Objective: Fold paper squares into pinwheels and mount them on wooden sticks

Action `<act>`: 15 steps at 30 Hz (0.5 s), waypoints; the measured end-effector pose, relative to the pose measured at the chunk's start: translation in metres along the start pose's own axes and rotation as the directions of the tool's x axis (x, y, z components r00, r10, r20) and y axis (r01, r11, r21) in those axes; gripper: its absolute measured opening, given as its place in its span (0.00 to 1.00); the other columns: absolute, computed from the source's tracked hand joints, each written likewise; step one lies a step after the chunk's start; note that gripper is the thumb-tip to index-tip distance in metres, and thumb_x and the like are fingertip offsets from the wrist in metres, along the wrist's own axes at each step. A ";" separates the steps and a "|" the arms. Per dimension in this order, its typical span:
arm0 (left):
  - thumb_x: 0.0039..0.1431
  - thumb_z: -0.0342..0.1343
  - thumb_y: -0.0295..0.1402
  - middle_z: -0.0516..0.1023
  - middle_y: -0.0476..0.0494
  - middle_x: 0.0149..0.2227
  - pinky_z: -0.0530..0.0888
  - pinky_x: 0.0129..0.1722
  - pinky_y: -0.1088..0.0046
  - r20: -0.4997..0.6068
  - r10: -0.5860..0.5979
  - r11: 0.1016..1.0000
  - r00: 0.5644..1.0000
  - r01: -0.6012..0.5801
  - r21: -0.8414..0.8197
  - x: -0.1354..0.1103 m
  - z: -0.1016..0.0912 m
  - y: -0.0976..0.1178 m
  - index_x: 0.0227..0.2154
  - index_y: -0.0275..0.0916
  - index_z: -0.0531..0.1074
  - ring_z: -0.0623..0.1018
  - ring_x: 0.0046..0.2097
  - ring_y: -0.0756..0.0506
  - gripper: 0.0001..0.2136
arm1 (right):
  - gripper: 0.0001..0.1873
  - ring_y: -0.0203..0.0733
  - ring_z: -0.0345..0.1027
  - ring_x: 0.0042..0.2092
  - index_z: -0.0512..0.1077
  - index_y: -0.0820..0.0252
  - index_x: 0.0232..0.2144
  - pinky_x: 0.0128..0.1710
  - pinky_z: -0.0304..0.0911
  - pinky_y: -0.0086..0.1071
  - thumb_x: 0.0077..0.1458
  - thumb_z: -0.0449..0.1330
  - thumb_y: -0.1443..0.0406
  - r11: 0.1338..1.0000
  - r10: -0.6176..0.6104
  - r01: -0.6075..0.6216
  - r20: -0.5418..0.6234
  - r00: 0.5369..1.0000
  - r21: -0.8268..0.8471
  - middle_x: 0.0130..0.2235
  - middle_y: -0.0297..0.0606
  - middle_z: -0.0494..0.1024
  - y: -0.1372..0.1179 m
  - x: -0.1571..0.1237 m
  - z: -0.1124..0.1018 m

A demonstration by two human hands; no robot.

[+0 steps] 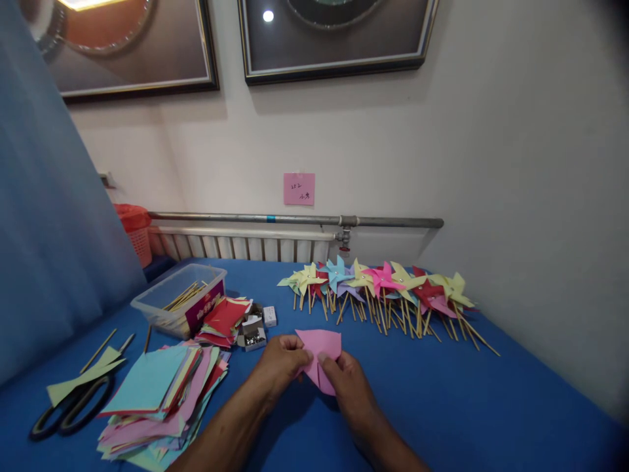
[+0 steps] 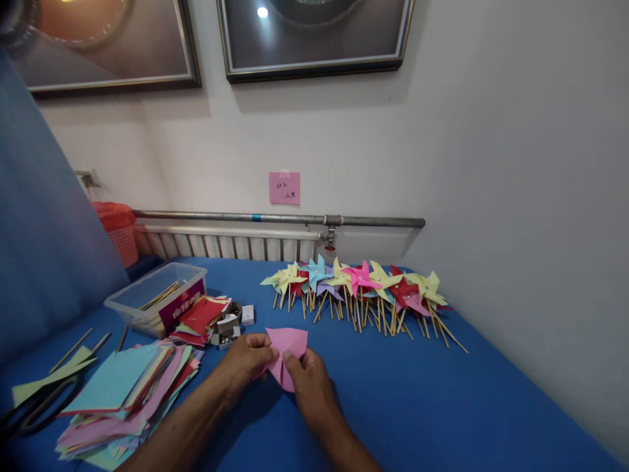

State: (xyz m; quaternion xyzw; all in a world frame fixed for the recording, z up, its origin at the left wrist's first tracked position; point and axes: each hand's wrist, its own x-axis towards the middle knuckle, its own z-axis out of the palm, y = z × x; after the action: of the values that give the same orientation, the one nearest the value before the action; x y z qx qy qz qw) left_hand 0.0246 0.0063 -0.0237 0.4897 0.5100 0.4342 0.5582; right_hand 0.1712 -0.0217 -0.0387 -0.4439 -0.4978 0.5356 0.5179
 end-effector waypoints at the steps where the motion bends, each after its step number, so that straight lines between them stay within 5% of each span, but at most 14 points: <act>1: 0.40 0.63 0.40 0.65 0.55 0.14 0.57 0.20 0.75 -0.009 0.003 1.000 1.000 -0.003 0.001 0.000 0.000 0.000 0.16 0.41 0.64 0.62 0.16 0.54 0.14 | 0.24 0.43 0.70 0.31 0.80 0.63 0.38 0.32 0.64 0.32 0.53 0.66 0.47 1.000 0.004 -0.004 0.010 1.000 0.022 0.33 0.41 0.83 -0.002 0.000 0.001; 8: 0.40 0.61 0.38 0.65 0.55 0.14 0.59 0.21 0.74 -0.023 0.030 1.000 0.999 -0.031 -0.007 -0.004 0.003 0.005 0.16 0.42 0.64 0.63 0.17 0.53 0.11 | 0.24 0.47 0.74 0.35 0.79 0.63 0.37 0.37 0.67 0.35 0.45 0.72 0.50 0.994 0.017 -0.018 0.011 1.000 0.105 0.32 0.41 0.83 -0.005 0.001 0.002; 15: 0.41 0.60 0.37 0.64 0.55 0.13 0.57 0.20 0.75 -0.062 0.077 0.997 0.995 -0.077 -0.011 -0.002 0.006 0.001 0.15 0.43 0.61 0.63 0.16 0.52 0.12 | 0.26 0.45 0.73 0.33 0.79 0.64 0.39 0.34 0.65 0.34 0.55 0.65 0.46 0.997 0.028 -0.028 -0.003 1.000 0.077 0.32 0.42 0.83 -0.005 -0.001 0.002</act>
State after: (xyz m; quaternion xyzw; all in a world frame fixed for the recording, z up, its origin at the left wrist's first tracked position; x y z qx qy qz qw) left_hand 0.0301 0.0043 -0.0228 0.4918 0.5047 0.4735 0.5284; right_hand 0.1695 -0.0235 -0.0334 -0.4319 -0.4695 0.5605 0.5281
